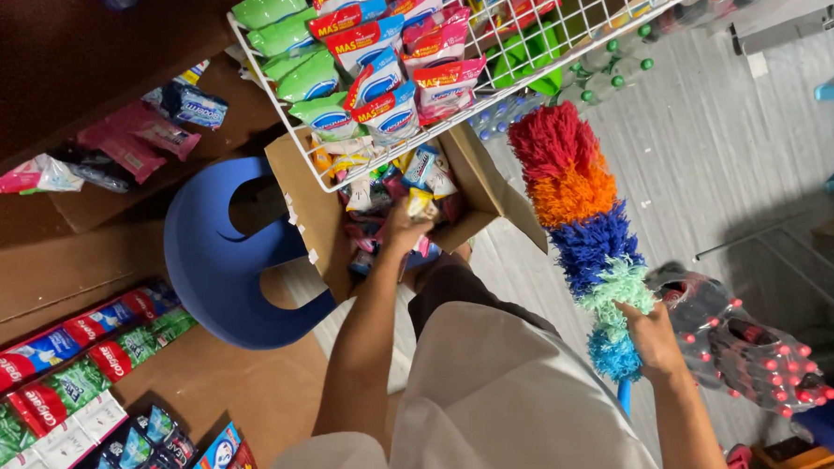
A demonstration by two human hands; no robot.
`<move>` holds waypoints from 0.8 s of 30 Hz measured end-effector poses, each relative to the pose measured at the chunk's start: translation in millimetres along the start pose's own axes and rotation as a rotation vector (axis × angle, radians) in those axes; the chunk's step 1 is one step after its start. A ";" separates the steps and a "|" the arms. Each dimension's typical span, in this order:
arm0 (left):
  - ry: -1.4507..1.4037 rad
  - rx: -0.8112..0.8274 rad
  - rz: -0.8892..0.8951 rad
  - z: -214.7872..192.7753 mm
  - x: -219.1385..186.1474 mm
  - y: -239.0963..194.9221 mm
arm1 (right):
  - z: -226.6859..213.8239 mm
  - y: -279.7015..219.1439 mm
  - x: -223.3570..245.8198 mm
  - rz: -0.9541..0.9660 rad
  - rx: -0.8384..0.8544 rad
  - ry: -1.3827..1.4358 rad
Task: Organizing and restocking laundry detergent packets and soap bars on a store shelf while using a duster to clean the area.
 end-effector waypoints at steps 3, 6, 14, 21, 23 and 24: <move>-0.509 -0.082 0.223 -39.6 28.3 -3.3 | -1.4 0.8 2.9 0.033 0.008 0.007; -0.139 -0.221 -0.001 -112.3 -44.3 -51.6 | -23.4 16.8 -43.4 0.028 0.016 0.002; 0.112 -0.293 -0.016 -147.6 -72.8 -71.3 | 4.1 18.0 13.8 0.001 0.029 -0.028; 0.395 -0.393 -0.186 -117.8 -32.7 -40.7 | 6.3 27.8 9.2 0.019 0.042 -0.109; 0.345 -0.362 -0.236 -122.7 -42.0 -39.3 | 6.5 33.4 3.7 0.005 0.040 -0.073; 0.294 -0.337 -0.288 -124.4 -43.6 -39.4 | 6.7 36.3 1.5 -0.014 0.042 -0.040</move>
Point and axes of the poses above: each hand's wrist, its own y-axis towards the middle knuckle, its own z-axis out of the palm, x = y × z, the point moved 8 cm from there along y, towards the middle knuckle, and after that the axes turned 14 degrees about x, right-handed, at the moved point
